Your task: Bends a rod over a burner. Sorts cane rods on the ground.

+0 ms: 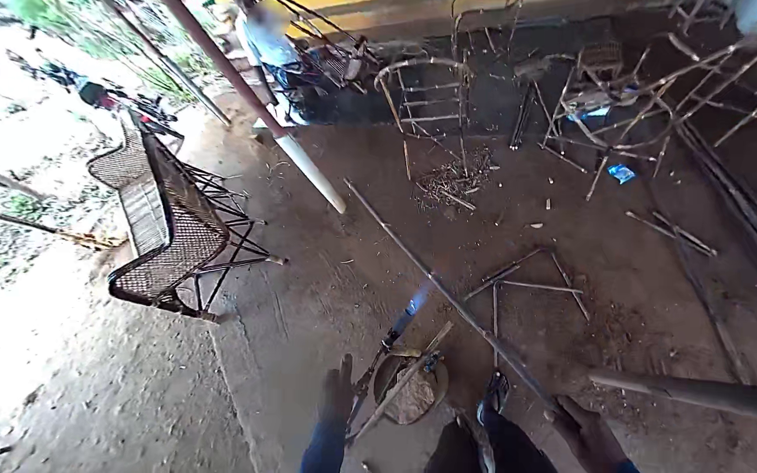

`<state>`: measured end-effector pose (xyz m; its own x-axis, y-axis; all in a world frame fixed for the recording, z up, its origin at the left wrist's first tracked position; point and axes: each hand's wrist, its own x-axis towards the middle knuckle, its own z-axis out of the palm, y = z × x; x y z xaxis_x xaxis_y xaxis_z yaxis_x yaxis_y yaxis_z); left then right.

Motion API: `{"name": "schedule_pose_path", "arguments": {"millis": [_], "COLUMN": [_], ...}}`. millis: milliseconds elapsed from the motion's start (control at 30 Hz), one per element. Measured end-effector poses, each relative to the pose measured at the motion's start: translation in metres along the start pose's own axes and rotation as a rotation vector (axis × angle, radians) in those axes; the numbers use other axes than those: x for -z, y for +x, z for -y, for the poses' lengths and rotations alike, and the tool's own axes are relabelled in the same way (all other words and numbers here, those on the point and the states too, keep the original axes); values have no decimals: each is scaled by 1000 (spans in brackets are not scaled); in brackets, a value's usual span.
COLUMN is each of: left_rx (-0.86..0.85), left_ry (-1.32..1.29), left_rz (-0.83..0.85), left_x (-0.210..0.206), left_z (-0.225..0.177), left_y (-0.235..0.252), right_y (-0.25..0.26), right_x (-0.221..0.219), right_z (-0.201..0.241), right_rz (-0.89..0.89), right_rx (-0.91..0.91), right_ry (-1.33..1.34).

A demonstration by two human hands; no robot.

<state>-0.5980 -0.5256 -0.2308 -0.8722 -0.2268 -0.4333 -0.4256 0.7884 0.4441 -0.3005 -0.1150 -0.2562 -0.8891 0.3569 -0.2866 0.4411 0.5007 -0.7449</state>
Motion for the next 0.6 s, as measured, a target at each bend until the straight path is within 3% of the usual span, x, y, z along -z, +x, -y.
{"name": "schedule_pose_path", "arguments": {"millis": [133,267,367,500,600], "left_rx": [-193,-489,-714,-970,-945], "left_ry": [-42,18,239,584,833], "left_rz": [-187,-265,-295,-267,-199], "left_x": [41,98,126,133,130], "left_z": [-11,-66,-115,-156,-168], "left_y": [56,132,191,252,280], "right_y": [36,52,54,65,67], "right_x": [24,65,91,107,111], "right_z": [-9,-20,-19,-10,-4], "right_rz": [-118,-312,-379,-396,-360], "right_rx": [94,235,252,263,217], "right_ry": [-243,-405,-497,-559,-636]}}
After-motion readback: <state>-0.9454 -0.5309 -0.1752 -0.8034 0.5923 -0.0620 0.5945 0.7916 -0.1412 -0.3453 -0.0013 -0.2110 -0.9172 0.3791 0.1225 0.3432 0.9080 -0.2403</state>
